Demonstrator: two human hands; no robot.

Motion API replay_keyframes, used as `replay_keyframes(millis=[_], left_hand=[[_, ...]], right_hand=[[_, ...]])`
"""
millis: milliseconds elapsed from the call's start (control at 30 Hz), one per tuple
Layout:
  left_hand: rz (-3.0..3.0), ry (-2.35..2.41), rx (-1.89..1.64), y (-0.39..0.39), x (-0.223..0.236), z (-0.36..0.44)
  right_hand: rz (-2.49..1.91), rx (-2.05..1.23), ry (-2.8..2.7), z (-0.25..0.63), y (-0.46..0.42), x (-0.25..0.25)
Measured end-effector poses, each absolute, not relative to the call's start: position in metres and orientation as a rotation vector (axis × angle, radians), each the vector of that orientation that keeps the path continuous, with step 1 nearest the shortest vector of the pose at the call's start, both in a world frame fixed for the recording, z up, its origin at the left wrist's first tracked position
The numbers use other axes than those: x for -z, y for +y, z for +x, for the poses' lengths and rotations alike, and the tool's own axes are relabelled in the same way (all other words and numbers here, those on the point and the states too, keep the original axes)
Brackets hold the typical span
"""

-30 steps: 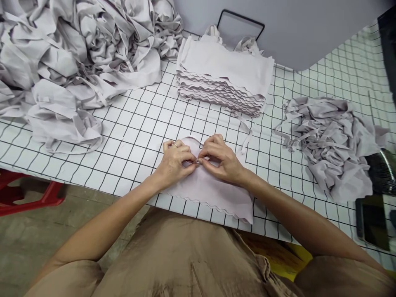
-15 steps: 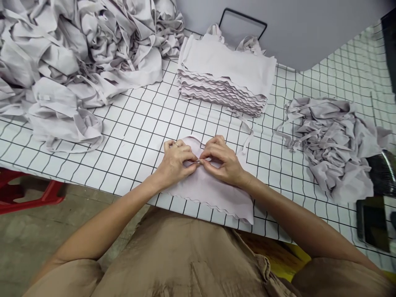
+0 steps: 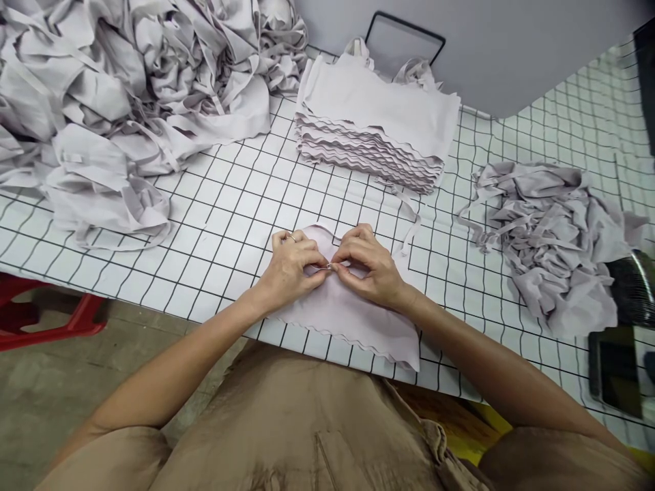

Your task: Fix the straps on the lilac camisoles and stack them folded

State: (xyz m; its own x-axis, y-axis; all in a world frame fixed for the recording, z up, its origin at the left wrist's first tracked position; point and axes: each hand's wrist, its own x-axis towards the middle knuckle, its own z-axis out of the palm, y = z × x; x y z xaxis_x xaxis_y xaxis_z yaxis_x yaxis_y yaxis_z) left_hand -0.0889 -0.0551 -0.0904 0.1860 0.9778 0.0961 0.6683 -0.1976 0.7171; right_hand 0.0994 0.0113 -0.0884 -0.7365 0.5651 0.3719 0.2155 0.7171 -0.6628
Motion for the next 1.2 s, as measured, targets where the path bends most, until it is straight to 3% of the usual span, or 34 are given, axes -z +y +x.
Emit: replay_keyframes(millis=[500, 667, 867, 1200], left_hand=[[1.9, 1.515, -0.757, -0.055, 0.088, -0.093], [1.932, 1.539, -0.77, -0.055, 0.092, -0.095], [1.999, 1.62, -0.836, -0.058, 0.095, -0.097], [2.053, 1.837, -0.817, -0.064, 0.086, -0.103]], right_hand=[[-0.373, -0.723, -2.792, 0.104, 0.029, 0.067], [-0.454, -0.92, -2.89, 0.097, 0.071, 0.053], [-0.505, -0.856, -2.881, 0.064, 0.121, 0.032], [-0.637, -0.676, -2.769, 0.048, 0.124, 0.066]])
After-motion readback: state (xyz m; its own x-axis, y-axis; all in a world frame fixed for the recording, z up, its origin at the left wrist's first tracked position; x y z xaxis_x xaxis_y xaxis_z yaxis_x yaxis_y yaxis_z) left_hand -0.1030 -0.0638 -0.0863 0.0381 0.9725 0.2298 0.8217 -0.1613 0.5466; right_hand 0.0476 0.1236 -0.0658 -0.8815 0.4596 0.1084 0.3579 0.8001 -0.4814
